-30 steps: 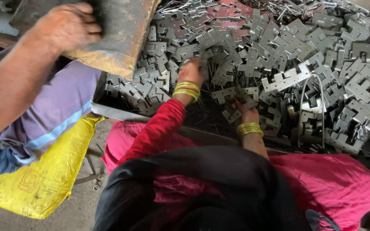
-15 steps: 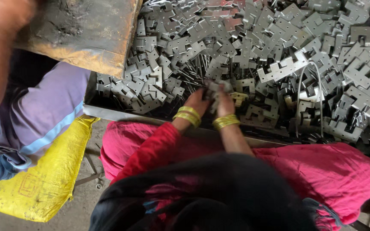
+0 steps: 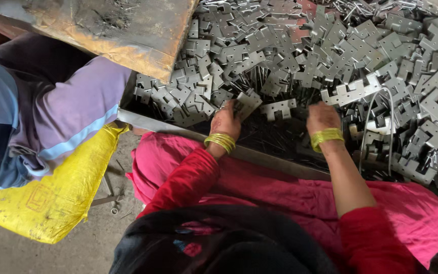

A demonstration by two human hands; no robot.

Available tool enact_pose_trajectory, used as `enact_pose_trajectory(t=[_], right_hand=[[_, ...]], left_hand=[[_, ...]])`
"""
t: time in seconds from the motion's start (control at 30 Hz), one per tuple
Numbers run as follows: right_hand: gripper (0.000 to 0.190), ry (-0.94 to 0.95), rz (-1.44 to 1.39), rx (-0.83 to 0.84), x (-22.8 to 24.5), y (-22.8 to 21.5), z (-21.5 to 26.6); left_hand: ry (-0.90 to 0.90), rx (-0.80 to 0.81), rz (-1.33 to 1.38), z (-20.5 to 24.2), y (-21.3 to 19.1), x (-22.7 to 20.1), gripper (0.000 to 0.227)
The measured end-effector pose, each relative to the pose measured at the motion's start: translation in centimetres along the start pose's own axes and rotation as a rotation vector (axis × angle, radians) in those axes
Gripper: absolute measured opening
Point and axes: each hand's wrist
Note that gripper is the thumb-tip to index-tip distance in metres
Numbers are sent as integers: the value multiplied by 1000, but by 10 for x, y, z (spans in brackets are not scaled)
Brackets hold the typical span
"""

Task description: The person sits on the floor and sorts small metal brackets from a large bin, picking them up by hand and placing them into a separate container. The task involves repetitive handling of identical metal pieces.

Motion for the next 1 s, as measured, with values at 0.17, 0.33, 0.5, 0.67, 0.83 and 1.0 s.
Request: enact_pose_trajectory(t=[0.17, 0.33, 0.5, 0.67, 0.83, 1.0], right_hand=[[27, 251, -1278, -317, -26, -15, 38], [25, 29, -2411, -344, -13, -18, 46], [34, -55, -2509, -241, 39, -49, 2], [42, -5, -2218, -206, 72, -53, 0], [42, 14, -1472, -160, 112, -21, -11], [35, -45, -182, 77, 165, 27, -19]], left_hand=[[28, -138, 140, -9, 15, 23, 42], [29, -211, 828, -38, 36, 58, 41], [117, -445, 360, -137, -58, 93, 26], [-327, -716, -260, -262, -167, 114, 66], [-407, -846, -420, -237, -198, 97, 62], [151, -725, -301, -115, -125, 41, 82]])
Point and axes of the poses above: each hand's wrist, its own z-axis away from the middle knuckle, its own y-axis out of the palm, x = y × z, and after that the axes turned 1 degree about x, right-handed
